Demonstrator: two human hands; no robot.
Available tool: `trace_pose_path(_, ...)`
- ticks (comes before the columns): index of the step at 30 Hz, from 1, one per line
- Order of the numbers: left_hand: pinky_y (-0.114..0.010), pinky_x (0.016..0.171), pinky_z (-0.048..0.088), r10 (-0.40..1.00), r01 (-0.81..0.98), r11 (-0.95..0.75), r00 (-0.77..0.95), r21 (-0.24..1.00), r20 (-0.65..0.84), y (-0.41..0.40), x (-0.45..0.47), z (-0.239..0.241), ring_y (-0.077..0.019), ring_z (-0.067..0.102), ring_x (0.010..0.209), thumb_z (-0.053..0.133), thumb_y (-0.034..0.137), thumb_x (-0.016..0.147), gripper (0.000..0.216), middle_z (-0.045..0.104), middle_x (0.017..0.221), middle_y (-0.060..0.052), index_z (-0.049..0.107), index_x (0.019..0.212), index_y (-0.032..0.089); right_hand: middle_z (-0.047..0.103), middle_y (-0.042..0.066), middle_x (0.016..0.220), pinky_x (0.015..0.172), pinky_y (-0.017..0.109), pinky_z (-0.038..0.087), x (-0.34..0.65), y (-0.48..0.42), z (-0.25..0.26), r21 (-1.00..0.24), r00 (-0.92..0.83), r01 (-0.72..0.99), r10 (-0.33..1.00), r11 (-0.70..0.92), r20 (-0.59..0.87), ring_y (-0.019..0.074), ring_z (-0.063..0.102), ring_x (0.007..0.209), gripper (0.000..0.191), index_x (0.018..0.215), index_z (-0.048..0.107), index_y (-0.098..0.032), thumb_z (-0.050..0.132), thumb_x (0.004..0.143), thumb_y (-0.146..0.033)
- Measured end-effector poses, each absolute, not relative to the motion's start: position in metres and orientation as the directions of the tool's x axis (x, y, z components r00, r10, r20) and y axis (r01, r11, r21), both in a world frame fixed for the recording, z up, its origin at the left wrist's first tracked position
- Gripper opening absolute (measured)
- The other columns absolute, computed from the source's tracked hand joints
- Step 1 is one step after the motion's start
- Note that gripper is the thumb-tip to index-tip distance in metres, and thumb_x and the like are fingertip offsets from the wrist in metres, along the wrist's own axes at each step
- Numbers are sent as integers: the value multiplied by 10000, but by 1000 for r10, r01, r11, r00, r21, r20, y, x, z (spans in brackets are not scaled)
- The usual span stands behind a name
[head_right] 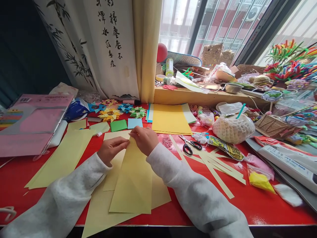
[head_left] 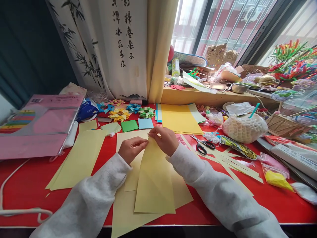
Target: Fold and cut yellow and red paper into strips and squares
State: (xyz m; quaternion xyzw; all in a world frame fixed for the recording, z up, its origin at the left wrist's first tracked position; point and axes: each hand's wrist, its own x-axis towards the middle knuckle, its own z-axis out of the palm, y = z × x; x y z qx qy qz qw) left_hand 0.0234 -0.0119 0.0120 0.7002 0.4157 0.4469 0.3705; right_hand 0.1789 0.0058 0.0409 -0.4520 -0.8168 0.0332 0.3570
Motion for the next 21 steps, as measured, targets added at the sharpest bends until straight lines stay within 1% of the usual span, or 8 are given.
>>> trace_pose_path(4,-240,654,455,887,278,-436,293,856,357,-13,24,12,-144,562,709,524,283,700,166,613,748,-27,631,750,167,617,-1,692,576,223,368,189,12,49,-428,-269,720,789,546,553,122,534,634,128,719,534,-193,451,763,-280)
trace_pose_path(7,-239,664,449,863,324,-487,323,811,389,-14,24,13,-148,565,726,527,270,701,167,617,772,-34,645,770,174,617,-3,703,587,229,378,196,17,53,-453,-235,709,787,541,571,127,545,653,126,713,531,-197,453,760,-285)
trace_pose_path(16,-233,673,444,828,367,-550,358,750,432,-12,24,15,-141,568,719,523,256,709,157,621,769,-33,652,775,196,614,-4,701,609,245,396,211,27,60,-468,-166,722,784,510,598,139,554,656,136,709,531,-206,449,750,-307)
trace_pose_path(21,-239,661,444,827,378,-550,370,745,423,-12,23,16,-143,564,720,518,259,712,163,618,767,-40,652,776,190,615,10,701,602,241,397,225,36,65,-481,-82,744,777,464,624,142,554,665,151,703,542,-197,455,739,-315)
